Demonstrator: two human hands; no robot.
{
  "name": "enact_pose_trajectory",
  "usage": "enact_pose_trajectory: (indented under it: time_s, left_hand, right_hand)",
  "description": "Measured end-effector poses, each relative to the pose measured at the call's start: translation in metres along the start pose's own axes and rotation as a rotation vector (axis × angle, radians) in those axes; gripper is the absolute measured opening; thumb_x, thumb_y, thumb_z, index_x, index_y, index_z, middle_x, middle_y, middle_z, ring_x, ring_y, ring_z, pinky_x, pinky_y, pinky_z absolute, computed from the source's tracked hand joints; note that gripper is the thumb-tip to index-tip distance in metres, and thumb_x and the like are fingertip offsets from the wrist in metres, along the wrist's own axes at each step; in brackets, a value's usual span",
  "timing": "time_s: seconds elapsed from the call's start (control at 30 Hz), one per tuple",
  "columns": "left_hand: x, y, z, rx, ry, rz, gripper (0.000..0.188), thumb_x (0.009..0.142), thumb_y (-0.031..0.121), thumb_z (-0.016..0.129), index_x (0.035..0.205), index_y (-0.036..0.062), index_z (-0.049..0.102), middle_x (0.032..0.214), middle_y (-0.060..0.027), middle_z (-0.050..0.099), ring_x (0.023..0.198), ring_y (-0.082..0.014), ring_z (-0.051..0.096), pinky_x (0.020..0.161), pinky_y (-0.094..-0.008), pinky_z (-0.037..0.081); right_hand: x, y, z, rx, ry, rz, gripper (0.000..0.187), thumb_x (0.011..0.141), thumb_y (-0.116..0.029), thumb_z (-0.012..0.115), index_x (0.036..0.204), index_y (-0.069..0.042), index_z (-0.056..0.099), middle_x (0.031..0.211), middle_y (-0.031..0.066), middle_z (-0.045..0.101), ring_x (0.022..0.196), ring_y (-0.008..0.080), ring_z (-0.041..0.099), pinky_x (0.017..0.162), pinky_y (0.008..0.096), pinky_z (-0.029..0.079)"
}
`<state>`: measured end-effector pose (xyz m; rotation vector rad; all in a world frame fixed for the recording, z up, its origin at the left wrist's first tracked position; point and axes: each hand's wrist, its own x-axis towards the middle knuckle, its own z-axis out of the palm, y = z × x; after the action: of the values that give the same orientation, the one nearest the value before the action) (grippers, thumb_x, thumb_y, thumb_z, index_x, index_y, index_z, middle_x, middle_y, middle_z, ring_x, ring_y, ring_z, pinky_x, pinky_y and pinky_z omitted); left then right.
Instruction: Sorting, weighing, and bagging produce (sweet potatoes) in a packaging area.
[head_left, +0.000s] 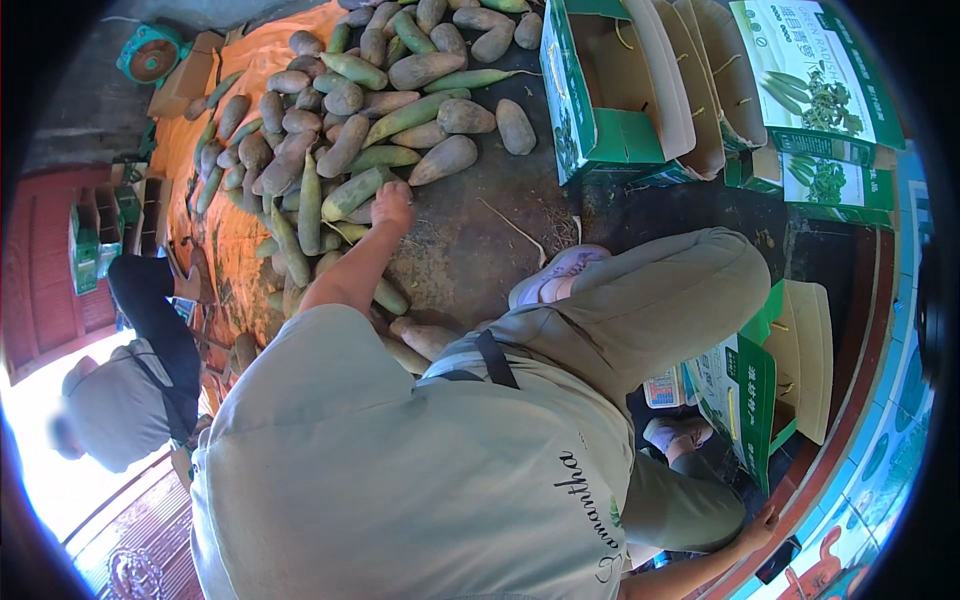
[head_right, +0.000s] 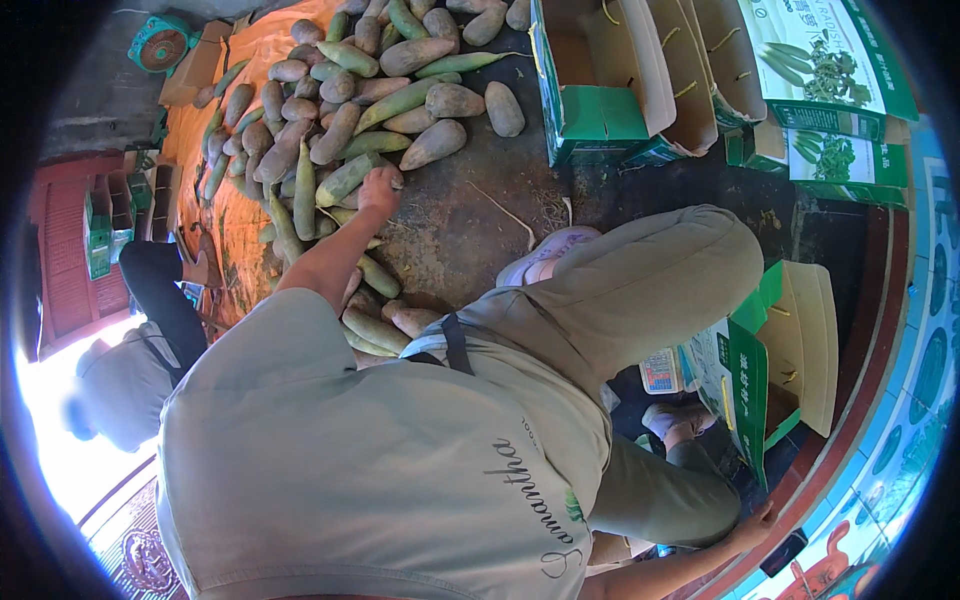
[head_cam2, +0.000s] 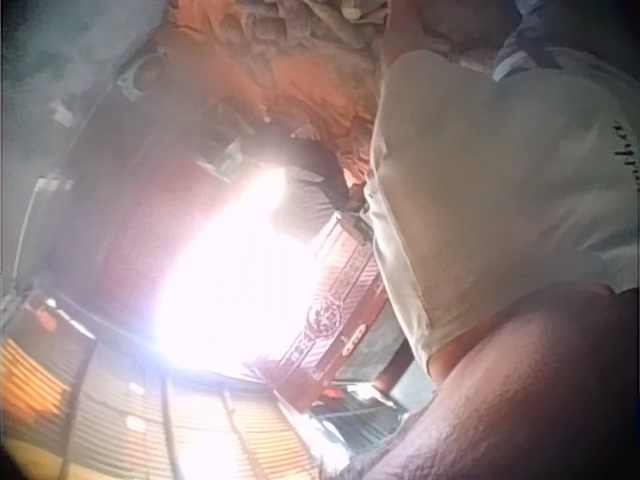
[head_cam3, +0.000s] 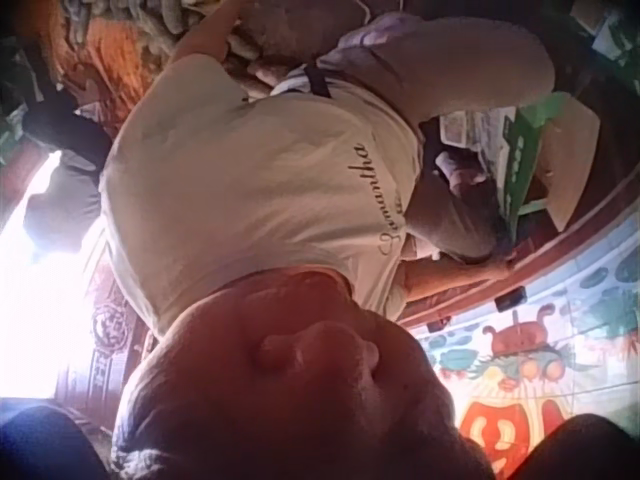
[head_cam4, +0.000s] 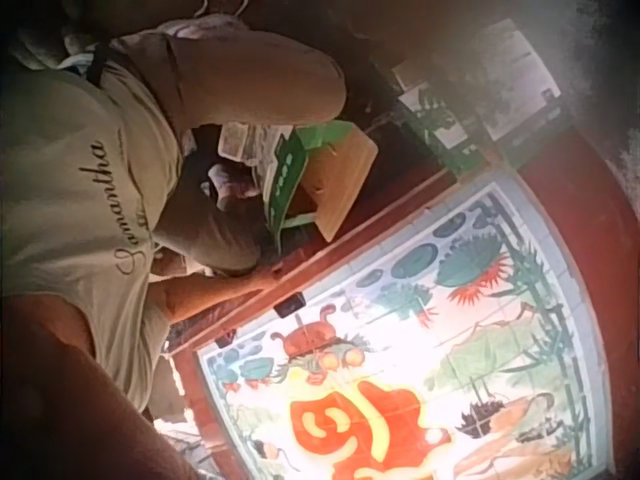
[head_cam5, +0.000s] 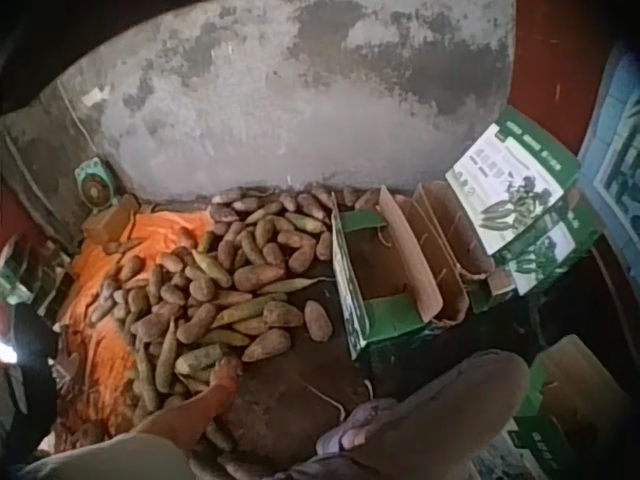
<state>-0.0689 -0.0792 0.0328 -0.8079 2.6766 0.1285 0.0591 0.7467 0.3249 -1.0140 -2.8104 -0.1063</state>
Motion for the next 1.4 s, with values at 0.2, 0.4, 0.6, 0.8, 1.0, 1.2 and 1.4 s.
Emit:
enact_pose_trajectory:
  time_s: [0.2, 0.4, 0.6, 0.8, 1.0, 1.2, 1.4]
  left_hand:
    - [0.044, 0.074, -0.016, -0.087, 0.083, 0.113, 0.063, 0.073, 0.022, 0.067, 0.128, 0.0157, 0.039, 0.127, -0.01, 0.041, 0.119, -0.0293, 0.041, 0.094, -0.0405, 0.041]
    - [0.105, 0.099, -0.034, -0.171, 0.131, 0.071, 0.074, 0.072, 0.024, 0.069, 0.135, 0.0184, 0.031, 0.139, -0.0107, 0.03, 0.127, -0.0305, 0.032, 0.099, -0.0404, 0.037]
    - [0.141, 0.119, -0.053, -0.157, 0.014, -0.012, 0.084, 0.072, 0.026, 0.07, 0.141, 0.0215, 0.021, 0.146, -0.0096, 0.02, 0.134, -0.0295, 0.024, 0.104, -0.0404, 0.033]
    - [0.153, 0.142, -0.056, 0.007, -0.178, -0.009, 0.094, 0.067, 0.035, 0.075, 0.142, 0.0211, 0.02, 0.141, -0.0143, 0.025, 0.127, -0.0318, 0.035, 0.102, -0.0404, 0.036]
    - [0.144, 0.138, -0.054, 0.093, -0.238, -0.146, 0.083, 0.066, 0.035, 0.076, 0.132, 0.0139, 0.03, 0.131, -0.0141, 0.035, 0.12, -0.0308, 0.043, 0.095, -0.0384, 0.043]
    - [0.129, 0.156, -0.053, 0.053, -0.208, -0.096, 0.083, 0.064, 0.037, 0.077, 0.126, 0.0082, 0.031, 0.127, -0.0143, 0.04, 0.115, -0.0293, 0.048, 0.093, -0.036, 0.044]
    - [0.102, 0.139, -0.063, 0.119, -0.305, 0.009, 0.082, 0.062, 0.034, 0.078, 0.125, 0.008, 0.033, 0.123, -0.0152, 0.043, 0.114, -0.0284, 0.051, 0.089, -0.0365, 0.047]
  right_hand:
    - [-0.001, 0.035, 0.003, 0.134, -0.233, 0.032, 0.04, 0.089, -0.036, 0.052, 0.096, 0.002, 0.063, 0.079, 0.0145, 0.064, 0.074, 0.0247, 0.061, 0.067, 0.0364, 0.045]
    - [-0.022, 0.019, 0.001, 0.37, -0.262, 0.158, 0.035, 0.09, -0.031, 0.053, 0.097, 0.003, 0.063, 0.078, 0.0143, 0.063, 0.072, 0.0212, 0.058, 0.066, 0.0352, 0.045]
    - [-0.037, 0.011, -0.002, 0.137, -0.341, 0.145, 0.033, 0.091, -0.028, 0.051, 0.092, 0.004, 0.061, 0.081, 0.0142, 0.063, 0.073, 0.0214, 0.056, 0.068, 0.0344, 0.044]
    - [-0.036, 0.02, -0.003, 0.139, -0.363, 0.09, 0.033, 0.091, -0.027, 0.05, 0.087, 0.004, 0.06, 0.081, 0.0129, 0.062, 0.074, 0.022, 0.056, 0.07, 0.0338, 0.044]
    - [-0.035, -0.016, -0.003, 0.165, -0.395, 0.121, 0.032, 0.092, -0.027, 0.05, 0.09, 0.003, 0.06, 0.082, 0.0126, 0.062, 0.077, 0.0221, 0.057, 0.071, 0.0331, 0.044]
    - [-0.034, -0.014, -0.002, 0.148, -0.355, 0.102, 0.032, 0.092, -0.027, 0.05, 0.09, 0.003, 0.059, 0.083, 0.013, 0.061, 0.077, 0.0237, 0.056, 0.071, 0.0343, 0.044]
    - [-0.032, -0.041, 0.003, 0.118, -0.257, -0.036, 0.033, 0.091, -0.027, 0.048, 0.09, 0.004, 0.059, 0.076, 0.014, 0.061, 0.07, 0.0253, 0.056, 0.067, 0.0354, 0.044]
